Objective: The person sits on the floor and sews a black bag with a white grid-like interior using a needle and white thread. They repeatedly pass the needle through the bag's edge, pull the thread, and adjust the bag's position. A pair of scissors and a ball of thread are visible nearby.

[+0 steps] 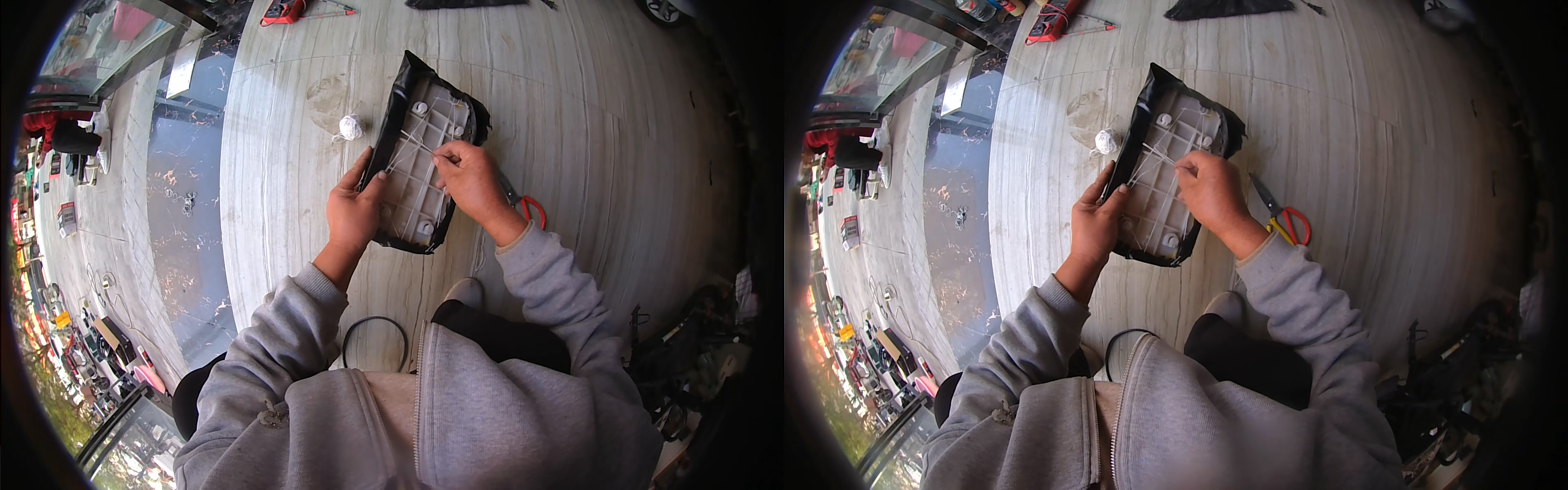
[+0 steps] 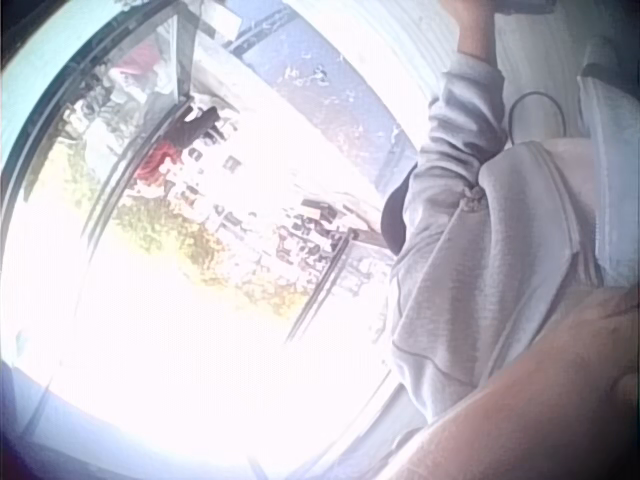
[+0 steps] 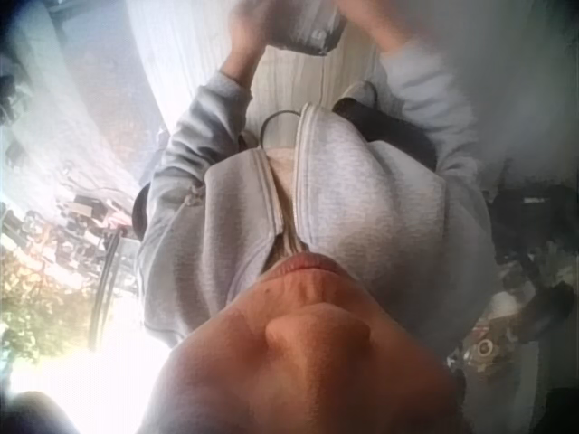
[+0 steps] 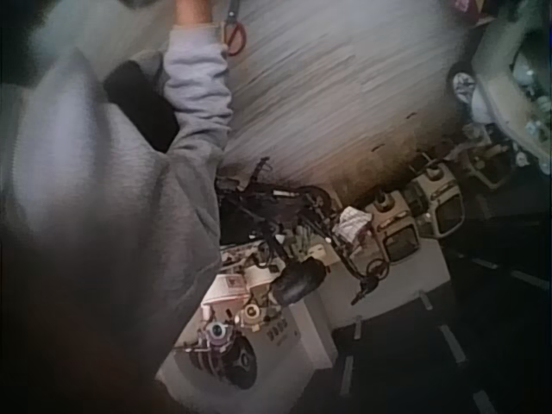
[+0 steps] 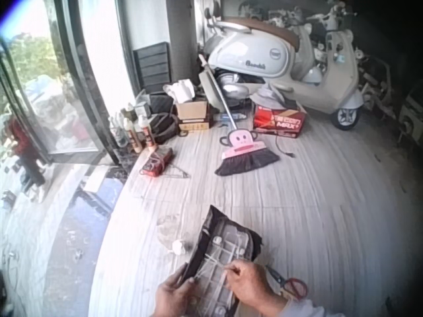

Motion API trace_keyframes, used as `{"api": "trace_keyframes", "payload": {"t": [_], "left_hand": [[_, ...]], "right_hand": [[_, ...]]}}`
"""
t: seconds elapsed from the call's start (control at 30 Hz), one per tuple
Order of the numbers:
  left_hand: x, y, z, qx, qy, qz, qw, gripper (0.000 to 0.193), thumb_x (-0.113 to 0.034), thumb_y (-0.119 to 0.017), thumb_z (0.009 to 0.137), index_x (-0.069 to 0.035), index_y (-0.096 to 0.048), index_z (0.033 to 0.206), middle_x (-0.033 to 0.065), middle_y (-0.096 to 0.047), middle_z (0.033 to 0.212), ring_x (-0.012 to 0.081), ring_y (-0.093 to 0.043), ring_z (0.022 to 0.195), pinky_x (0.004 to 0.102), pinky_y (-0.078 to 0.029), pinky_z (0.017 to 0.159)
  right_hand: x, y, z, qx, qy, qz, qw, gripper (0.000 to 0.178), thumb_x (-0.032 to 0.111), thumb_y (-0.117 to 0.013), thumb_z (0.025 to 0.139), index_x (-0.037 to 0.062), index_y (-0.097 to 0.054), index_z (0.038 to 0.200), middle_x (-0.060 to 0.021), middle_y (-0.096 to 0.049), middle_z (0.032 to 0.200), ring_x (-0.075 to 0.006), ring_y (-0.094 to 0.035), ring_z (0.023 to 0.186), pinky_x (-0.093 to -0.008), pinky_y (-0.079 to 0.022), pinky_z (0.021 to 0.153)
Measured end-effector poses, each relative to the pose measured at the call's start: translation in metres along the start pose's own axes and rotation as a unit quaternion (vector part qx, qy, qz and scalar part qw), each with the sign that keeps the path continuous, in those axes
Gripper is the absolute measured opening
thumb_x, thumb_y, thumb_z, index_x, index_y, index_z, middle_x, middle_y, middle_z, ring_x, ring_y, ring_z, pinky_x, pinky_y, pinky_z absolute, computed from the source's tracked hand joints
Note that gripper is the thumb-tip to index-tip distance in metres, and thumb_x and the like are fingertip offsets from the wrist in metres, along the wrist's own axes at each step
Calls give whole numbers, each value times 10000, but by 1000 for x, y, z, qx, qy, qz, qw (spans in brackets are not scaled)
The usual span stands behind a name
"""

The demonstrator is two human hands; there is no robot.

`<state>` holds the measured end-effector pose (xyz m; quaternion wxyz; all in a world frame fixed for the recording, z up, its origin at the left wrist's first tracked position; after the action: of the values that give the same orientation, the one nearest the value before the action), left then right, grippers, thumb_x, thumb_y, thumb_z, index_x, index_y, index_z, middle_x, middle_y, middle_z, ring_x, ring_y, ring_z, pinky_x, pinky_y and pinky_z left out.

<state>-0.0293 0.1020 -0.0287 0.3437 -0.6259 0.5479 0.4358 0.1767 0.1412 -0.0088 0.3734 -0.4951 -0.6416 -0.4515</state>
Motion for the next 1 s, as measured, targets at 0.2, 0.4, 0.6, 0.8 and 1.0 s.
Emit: {"api": "trace_keyframes", "payload": {"t": [0.2, 0.4, 0.6, 0.8, 1.0], "left_hand": [[0, 1, 0, -3, -3, 24, 1000, 482, -191, -699, 896, -112, -589, 1358, 38, -730, 1080, 58, -637, 941, 219, -490, 844], [-6, -2, -1, 3, -17, 20, 1000, 483, -190, -703, 893, -111, -591, 1356, 45, -731, 1079, 59, -639, 942, 222, -492, 841], [-11, -2, -1, 12, -6, 8, 1000, 482, -179, -698, 899, -93, -584, 1360, 24, -726, 1050, 37, -609, 902, 208, -487, 812], [-17, -4, -2, 22, -1, -18, 1000, 481, -166, -696, 905, -84, -578, 1364, 8, -720, 1038, 26, -592, 882, 200, -485, 792], [-18, -7, -1, 27, -4, -34, 999, 479, -145, -695, 906, -73, -576, 1364, 13, -715, 1064, 28, -593, 899, 199, -484, 810]], "right_hand": [[4, -1, 3, -17, -26, -7, 999, 116, 75, -638, 889, -22, -661, 949, -100, -693, 752, -161, -663, 572, -302, -525, 530], [5, -9, 2, 29, 17, -34, 999, 100, 75, -654, 869, 2, -672, 936, -116, -694, 761, -211, -674, 610, -326, -524, 590], [26, -7, -10, 9, 153, -145, 977, 81, 89, -697, 822, 36, -692, 882, -135, -665, 832, -336, -649, 814, -381, -514, 718], [38, -5, -12, -26, 181, -170, 968, 67, 87, -706, 815, 50, -697, 870, -125, -624, 850, -326, -629, 812, -394, -509, 721], [44, -7, -12, -14, 203, -160, 966, 71, 73, -703, 812, 45, -693, 877, -122, -623, 845, -323, -629, 801, -389, -509, 712]]}}
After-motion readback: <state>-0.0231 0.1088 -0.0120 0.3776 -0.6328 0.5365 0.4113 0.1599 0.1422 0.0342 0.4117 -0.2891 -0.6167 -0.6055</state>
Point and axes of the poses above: each hand's wrist, its own z-axis towards the middle knuckle, its own y-axis out of the back of the hand, x = y × z, the point moved 8 cm from there along z, towards the middle knuckle
